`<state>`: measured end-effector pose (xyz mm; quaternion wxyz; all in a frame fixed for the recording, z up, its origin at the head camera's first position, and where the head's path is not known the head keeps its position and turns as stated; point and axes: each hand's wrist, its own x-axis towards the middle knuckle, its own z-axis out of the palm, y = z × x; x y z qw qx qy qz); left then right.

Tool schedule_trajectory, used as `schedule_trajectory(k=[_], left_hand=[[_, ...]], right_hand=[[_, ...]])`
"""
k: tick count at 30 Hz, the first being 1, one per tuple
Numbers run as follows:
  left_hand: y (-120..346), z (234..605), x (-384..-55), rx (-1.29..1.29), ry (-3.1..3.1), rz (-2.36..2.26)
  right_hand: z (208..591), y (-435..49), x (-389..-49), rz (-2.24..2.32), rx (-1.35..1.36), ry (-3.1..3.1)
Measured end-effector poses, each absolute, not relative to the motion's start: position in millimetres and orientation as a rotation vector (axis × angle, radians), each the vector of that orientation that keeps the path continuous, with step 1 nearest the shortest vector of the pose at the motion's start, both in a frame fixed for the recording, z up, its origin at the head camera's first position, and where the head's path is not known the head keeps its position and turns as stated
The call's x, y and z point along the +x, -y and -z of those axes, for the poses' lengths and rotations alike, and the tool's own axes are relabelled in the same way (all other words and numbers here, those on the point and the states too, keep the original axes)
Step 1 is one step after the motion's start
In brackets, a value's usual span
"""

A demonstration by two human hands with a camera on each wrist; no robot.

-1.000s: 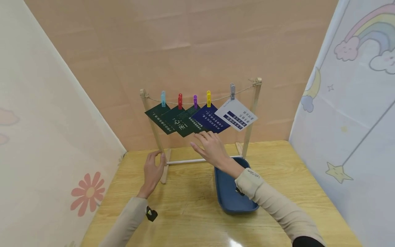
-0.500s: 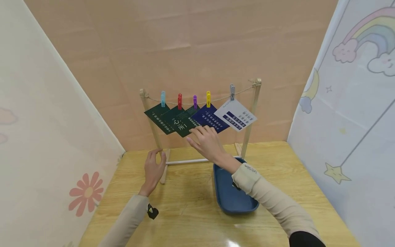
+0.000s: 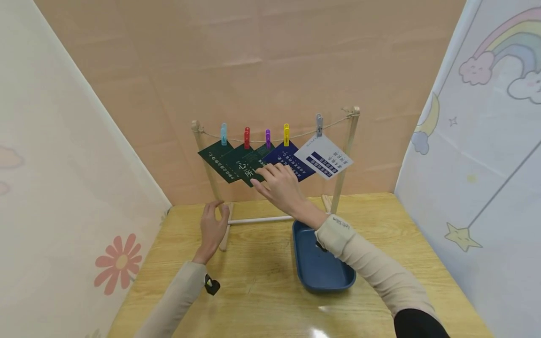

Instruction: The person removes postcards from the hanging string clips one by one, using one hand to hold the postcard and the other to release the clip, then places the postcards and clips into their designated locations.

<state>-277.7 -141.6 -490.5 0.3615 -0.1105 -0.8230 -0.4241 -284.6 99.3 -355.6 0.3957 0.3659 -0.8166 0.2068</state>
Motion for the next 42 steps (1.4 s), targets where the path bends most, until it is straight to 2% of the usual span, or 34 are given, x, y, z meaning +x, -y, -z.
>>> schedule_trajectory(k=[42], left_hand=[[124, 468, -299, -0.059, 1.948, 1.615]], right_hand=[[291, -72, -301, -0.364, 0.963, 2.032]])
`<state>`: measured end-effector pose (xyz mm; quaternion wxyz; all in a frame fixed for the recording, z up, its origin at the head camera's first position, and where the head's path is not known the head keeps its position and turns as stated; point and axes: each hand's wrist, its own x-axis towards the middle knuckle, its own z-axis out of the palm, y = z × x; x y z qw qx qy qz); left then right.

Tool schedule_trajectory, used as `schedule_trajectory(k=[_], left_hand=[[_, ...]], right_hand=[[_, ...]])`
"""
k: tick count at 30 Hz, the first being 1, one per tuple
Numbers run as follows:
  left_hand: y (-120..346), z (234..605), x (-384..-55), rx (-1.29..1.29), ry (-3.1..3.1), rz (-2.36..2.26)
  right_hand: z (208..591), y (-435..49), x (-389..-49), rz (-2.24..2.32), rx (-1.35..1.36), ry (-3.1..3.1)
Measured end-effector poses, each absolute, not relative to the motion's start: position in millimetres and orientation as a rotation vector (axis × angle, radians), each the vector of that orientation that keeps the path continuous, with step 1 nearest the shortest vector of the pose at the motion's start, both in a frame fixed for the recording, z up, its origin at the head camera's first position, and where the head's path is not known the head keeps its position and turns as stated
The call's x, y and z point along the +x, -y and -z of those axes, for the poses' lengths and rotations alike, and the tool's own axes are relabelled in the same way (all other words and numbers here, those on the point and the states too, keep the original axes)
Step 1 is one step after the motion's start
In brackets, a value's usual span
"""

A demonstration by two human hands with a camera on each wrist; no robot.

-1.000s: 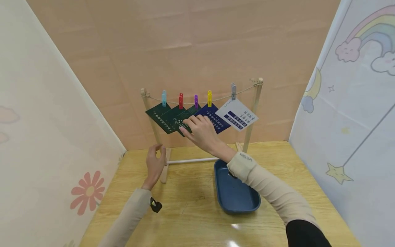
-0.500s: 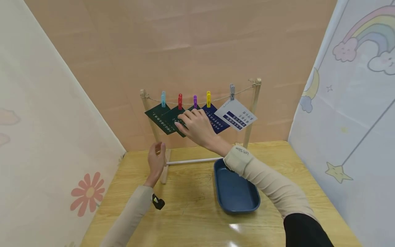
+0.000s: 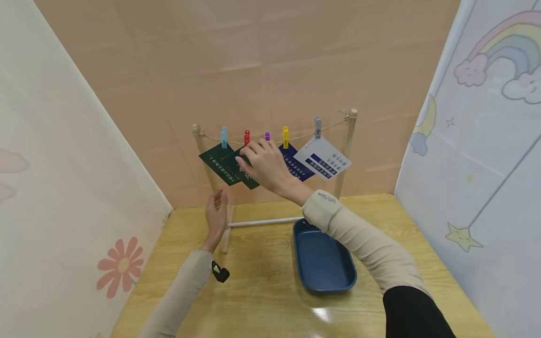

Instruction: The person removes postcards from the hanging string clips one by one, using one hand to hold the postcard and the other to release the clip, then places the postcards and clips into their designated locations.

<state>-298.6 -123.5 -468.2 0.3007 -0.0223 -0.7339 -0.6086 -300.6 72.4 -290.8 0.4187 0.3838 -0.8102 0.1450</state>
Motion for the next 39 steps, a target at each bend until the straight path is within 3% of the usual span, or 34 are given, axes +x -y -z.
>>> schedule_trajectory(k=[39], left_hand=[[105, 439, -311, -0.109, 1.969, 1.639]], right_hand=[[252, -25, -327, -0.213, 0.862, 2.193]])
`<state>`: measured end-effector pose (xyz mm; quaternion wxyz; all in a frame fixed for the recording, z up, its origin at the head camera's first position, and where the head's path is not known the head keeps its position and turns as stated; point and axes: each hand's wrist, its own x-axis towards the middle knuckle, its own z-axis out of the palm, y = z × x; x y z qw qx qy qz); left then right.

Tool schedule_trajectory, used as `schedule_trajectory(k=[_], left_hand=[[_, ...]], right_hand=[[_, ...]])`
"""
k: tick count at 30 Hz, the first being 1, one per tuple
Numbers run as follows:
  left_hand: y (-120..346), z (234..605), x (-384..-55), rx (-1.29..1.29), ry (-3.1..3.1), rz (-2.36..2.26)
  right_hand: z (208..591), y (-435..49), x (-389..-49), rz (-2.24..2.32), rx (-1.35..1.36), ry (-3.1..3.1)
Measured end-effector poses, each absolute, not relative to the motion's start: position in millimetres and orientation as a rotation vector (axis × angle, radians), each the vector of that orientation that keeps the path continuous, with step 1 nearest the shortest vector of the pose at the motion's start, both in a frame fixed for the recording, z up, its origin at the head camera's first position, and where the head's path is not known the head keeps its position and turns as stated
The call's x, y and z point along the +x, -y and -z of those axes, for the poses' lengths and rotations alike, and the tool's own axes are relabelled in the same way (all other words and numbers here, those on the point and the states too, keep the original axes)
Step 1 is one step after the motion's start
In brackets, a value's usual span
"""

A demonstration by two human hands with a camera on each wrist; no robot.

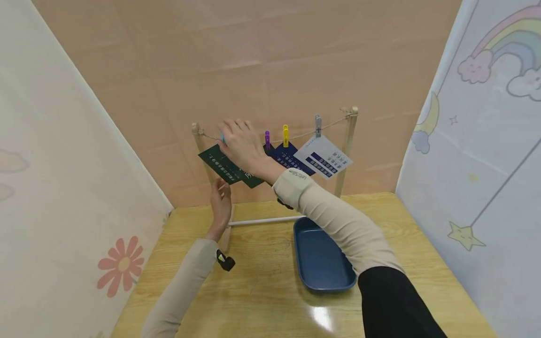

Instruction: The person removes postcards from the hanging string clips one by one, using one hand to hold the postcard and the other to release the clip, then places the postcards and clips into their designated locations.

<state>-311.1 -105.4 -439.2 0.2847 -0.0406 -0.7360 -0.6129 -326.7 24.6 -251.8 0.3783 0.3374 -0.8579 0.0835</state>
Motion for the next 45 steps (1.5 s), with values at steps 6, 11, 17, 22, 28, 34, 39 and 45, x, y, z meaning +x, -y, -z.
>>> schedule_trajectory(k=[6, 11, 17, 22, 28, 34, 39, 45], left_hand=[[102, 436, -314, -0.12, 1.943, 1.666], [101, 432, -316, -0.122, 1.941, 1.646], [99, 428, -314, -0.118, 1.93, 1.668], [98, 427, -314, -0.145, 1.888, 1.635], [98, 427, -317, -0.16, 1.866, 1.552], [99, 428, -315, -0.131, 1.864, 1.54], [99, 427, -313, -0.13, 1.848, 1.552], [99, 425, -313, -0.116, 1.837, 1.54]], right_hand=[[251, -25, -330, -0.213, 0.842, 2.25], [250, -25, -332, -0.231, 0.826, 2.245], [249, -21, -332, -0.266, 0.809, 2.273], [244, -18, -332, -0.283, 0.782, 2.339], [240, -18, -331, -0.29, 0.746, 2.408], [238, -15, -333, -0.402, 0.762, 2.446], [236, -12, -333, -0.671, 0.775, 2.476], [234, -10, -331, -0.928, 0.767, 2.488]])
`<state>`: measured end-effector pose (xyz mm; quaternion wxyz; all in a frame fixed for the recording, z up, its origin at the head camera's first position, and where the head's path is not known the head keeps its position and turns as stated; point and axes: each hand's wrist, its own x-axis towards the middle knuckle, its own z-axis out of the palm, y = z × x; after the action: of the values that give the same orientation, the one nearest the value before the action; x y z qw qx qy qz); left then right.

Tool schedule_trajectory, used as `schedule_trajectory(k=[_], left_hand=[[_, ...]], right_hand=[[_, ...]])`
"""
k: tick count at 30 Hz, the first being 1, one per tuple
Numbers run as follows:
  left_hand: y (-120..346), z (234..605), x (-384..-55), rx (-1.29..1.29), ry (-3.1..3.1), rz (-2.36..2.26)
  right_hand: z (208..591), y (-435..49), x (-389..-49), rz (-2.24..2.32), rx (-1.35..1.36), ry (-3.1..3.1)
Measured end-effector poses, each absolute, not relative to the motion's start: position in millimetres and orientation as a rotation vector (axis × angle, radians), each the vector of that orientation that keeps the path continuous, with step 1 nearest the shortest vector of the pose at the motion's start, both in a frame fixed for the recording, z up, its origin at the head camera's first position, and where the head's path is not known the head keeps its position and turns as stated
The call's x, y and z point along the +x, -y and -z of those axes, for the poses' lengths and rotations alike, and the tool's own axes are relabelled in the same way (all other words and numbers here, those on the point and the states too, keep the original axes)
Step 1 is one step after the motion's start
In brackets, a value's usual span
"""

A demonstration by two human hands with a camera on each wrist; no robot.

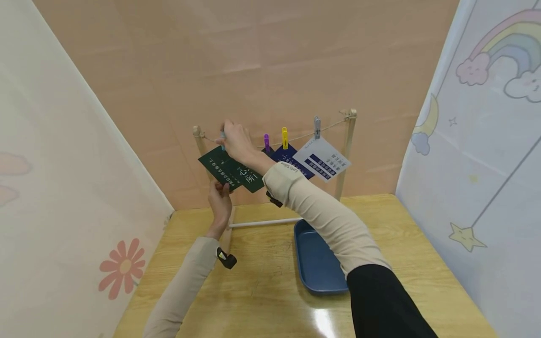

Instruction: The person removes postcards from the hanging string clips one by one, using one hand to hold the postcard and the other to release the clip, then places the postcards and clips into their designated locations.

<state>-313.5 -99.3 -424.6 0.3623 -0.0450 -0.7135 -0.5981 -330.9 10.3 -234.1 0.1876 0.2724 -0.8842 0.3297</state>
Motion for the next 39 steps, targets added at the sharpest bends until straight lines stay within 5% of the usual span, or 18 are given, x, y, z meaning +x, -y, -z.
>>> schedule_trajectory(k=[39], left_hand=[[103.5, 421.6, -313.2, -0.127, 1.799, 1.572]], right_hand=[[237.3, -10.2, -334.5, -1.012, 0.752, 2.258]])
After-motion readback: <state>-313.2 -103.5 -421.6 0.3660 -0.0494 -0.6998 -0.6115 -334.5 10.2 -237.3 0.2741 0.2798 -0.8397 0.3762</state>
